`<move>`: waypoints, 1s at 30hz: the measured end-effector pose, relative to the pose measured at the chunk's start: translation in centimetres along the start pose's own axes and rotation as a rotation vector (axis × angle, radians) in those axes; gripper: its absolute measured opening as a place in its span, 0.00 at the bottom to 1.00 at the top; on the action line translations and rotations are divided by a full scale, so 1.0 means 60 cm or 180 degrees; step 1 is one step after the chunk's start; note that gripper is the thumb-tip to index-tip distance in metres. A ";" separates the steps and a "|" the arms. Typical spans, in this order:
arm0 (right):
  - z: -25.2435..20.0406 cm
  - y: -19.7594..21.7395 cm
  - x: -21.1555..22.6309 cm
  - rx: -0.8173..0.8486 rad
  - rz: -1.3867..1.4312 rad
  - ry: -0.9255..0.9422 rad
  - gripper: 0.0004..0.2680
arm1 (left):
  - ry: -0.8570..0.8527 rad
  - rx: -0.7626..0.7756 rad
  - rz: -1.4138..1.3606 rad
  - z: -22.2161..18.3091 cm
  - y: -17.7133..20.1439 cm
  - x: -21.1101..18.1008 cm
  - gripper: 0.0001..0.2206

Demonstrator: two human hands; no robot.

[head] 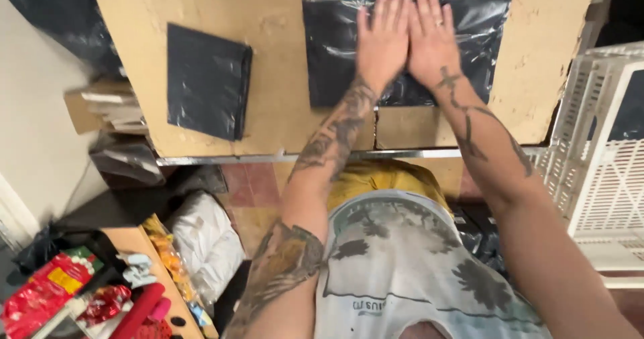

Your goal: Folding black plastic bags and stacking them into a plastic crate at a packaging station.

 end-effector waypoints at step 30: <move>-0.306 -0.023 0.011 -0.0378 0.0072 -0.1230 0.09 | -0.1403 -0.0397 -0.2161 -0.170 -0.022 -0.122 0.07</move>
Point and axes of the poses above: each hand's wrist, its own z-axis towards the middle knuckle, its own y-axis out of the back of the hand, x = y × z, the point moved 1 cm from there along z, towards the middle knuckle, and after that the axes turned 10 degrees about y, right-handed, at the moved point
